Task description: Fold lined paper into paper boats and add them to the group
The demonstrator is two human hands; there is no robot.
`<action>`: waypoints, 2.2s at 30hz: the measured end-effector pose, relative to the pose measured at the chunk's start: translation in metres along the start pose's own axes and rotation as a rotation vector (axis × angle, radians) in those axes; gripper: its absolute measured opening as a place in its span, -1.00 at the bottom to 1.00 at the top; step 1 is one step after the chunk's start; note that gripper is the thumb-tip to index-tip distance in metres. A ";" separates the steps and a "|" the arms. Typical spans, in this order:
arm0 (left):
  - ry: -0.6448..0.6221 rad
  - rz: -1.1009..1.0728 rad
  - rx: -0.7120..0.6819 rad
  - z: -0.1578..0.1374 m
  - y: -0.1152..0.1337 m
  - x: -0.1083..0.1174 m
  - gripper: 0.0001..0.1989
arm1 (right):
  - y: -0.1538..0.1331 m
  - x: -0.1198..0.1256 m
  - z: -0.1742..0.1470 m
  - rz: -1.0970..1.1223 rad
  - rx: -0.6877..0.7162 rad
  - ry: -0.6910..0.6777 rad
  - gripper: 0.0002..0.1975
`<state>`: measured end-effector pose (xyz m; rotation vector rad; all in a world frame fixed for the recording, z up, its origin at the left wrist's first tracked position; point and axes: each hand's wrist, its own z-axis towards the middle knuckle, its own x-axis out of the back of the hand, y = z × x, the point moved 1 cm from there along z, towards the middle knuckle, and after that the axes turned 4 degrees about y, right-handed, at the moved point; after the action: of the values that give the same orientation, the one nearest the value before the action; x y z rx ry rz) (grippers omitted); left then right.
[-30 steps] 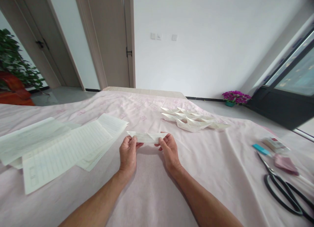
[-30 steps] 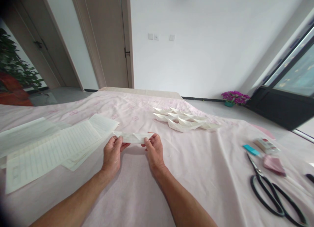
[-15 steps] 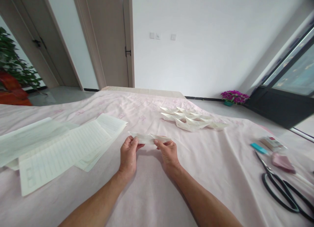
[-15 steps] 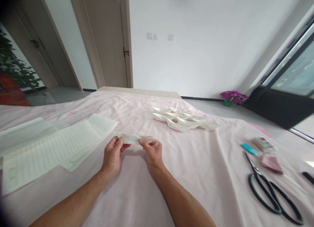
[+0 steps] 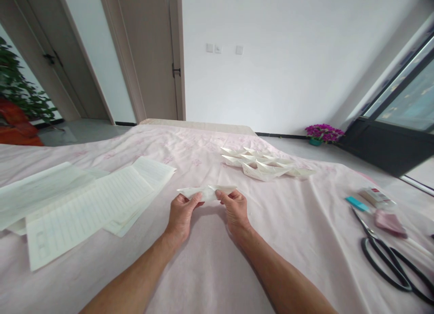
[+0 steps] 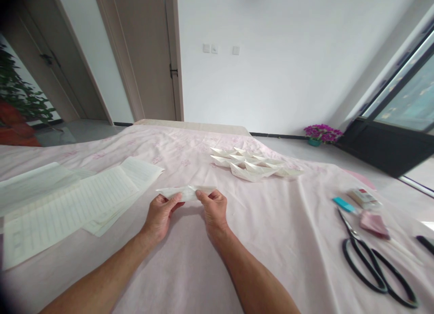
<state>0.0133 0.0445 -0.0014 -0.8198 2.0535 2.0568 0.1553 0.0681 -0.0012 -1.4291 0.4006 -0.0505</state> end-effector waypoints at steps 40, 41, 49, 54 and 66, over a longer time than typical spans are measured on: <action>-0.273 0.854 -0.807 0.013 0.026 0.017 -0.85 | -0.018 0.017 0.012 -0.816 0.924 -0.320 -0.89; -0.270 0.915 -0.855 0.013 0.024 0.017 -0.86 | -0.017 0.017 0.013 -0.813 0.916 -0.323 -0.89; -0.240 1.128 -1.096 0.011 0.022 0.021 -0.82 | -0.021 0.015 0.010 -0.816 0.898 -0.386 -0.92; -0.273 1.128 -1.090 0.008 0.021 0.018 -0.84 | -0.026 0.012 0.006 -0.842 0.903 -0.427 -0.87; -0.315 1.144 -1.012 -0.001 0.029 0.011 -0.80 | -0.025 0.009 0.003 -0.834 0.905 -0.463 -0.85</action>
<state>-0.0092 0.0382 0.0195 0.9182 1.2325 3.5016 0.1694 0.0644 0.0211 -0.5833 -0.5744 -0.5000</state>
